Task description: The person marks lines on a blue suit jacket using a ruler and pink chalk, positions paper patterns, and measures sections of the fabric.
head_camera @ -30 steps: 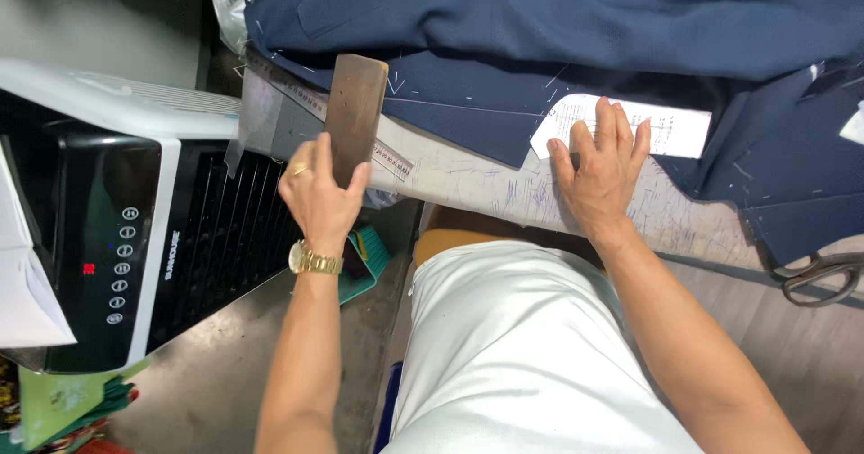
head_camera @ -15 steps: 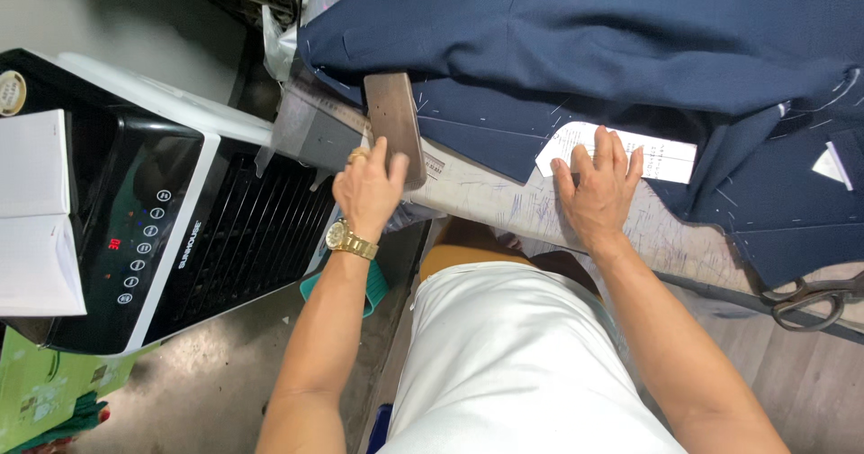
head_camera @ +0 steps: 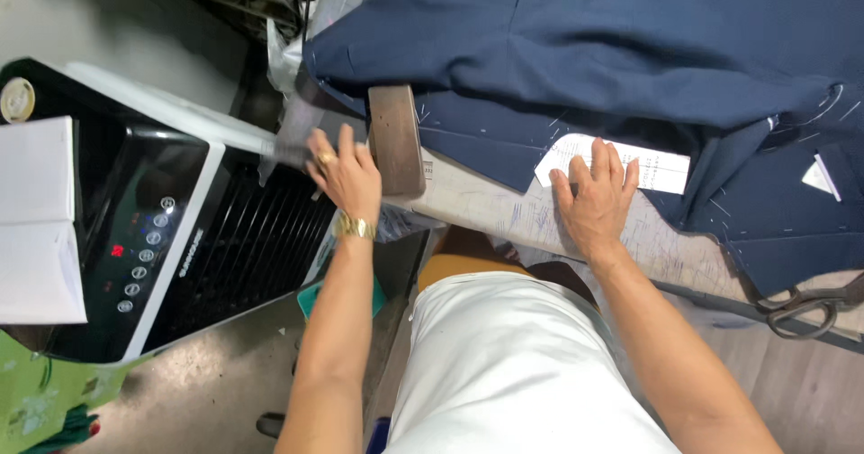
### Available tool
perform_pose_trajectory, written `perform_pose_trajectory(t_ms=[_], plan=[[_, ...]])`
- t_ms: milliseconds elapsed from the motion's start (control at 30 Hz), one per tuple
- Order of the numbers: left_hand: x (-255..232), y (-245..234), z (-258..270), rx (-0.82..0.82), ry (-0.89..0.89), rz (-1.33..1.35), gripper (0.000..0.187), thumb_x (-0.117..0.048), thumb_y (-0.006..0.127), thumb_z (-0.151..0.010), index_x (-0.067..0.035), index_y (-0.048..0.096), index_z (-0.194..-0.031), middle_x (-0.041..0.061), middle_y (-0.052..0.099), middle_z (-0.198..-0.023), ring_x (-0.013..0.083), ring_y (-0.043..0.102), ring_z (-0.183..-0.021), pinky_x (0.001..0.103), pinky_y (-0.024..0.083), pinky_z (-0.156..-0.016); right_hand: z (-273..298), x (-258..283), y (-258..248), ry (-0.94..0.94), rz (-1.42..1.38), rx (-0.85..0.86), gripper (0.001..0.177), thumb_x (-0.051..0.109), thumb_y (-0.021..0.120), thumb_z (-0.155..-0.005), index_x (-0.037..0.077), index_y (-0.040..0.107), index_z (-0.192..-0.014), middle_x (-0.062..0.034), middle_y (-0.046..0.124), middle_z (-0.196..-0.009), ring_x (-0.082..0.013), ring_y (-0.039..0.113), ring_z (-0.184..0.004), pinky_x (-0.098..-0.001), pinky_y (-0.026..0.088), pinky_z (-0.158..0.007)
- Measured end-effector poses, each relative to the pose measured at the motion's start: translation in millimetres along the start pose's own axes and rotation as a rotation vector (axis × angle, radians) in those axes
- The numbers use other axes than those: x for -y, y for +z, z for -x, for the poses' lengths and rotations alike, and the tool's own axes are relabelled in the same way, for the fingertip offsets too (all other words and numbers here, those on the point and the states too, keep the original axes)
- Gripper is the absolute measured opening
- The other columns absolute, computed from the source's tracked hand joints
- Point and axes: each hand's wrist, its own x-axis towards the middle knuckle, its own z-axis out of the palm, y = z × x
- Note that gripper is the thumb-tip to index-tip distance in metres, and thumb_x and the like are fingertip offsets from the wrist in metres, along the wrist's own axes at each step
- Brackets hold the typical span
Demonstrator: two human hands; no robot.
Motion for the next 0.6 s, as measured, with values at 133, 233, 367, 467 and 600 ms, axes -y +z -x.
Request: perform_pose_trajectory(t_ms=[133,233,367,467,600], plan=[[12,14,34,0.005,0.219,0.167,0.032,-0.024,0.059,-0.102,-0.013,0.071,-0.130,0.022,0.048,-0.154,0.0396,0.037,-0.148,0.062,0.019,-0.119,6,0,-1,0.046,-0.010,0.009,0.040,0.047,0.067,-0.108,0.008,0.072,-0.115,-0.0207,0.057,-0.149,-0.0359,0.048,-0.144,-0.0642,0.020,-0.117],[31,26,35,-0.010,0.261,0.295,0.028,-0.020,0.065,-0.099,-0.011,0.076,-0.124,0.023,0.044,-0.158,0.0408,0.033,-0.150,0.060,0.015,-0.121,1,0,-2,0.043,-0.034,0.006,0.039,0.046,0.067,-0.109,0.008,0.073,-0.115,-0.0217,0.057,-0.149,-0.0364,0.048,-0.143,-0.0642,0.019,-0.117],[43,34,43,-0.239,-0.102,0.352,0.081,-0.038,0.085,-0.084,-0.018,0.047,-0.153,0.025,0.030,-0.161,0.0424,0.035,-0.149,0.066,0.025,-0.118,5,2,0,0.072,-0.036,-0.003,0.039,0.047,0.068,-0.108,0.009,0.074,-0.114,-0.0206,0.058,-0.148,-0.0350,0.048,-0.144,-0.0638,0.018,-0.118],[43,47,43,-0.005,-0.697,0.580,0.109,-0.055,0.089,-0.083,-0.001,0.034,-0.160,0.036,0.036,-0.157,0.0470,0.039,-0.147,0.058,0.027,-0.123,2,-2,-3,0.013,-0.024,0.001,0.041,0.045,0.068,-0.107,0.006,0.070,-0.119,-0.0239,0.057,-0.146,-0.0384,0.049,-0.141,-0.0664,0.024,-0.113],[72,68,37,-0.325,-0.293,0.462,0.033,-0.030,0.081,-0.089,-0.005,0.070,-0.070,0.019,0.066,-0.065,0.0321,0.069,-0.063,0.035,0.051,-0.063,-1,-2,0,0.084,-0.018,-0.046,0.037,0.043,0.075,-0.100,0.009,0.073,-0.113,-0.0230,0.061,-0.142,-0.0378,0.054,-0.137,-0.0662,0.027,-0.112]])
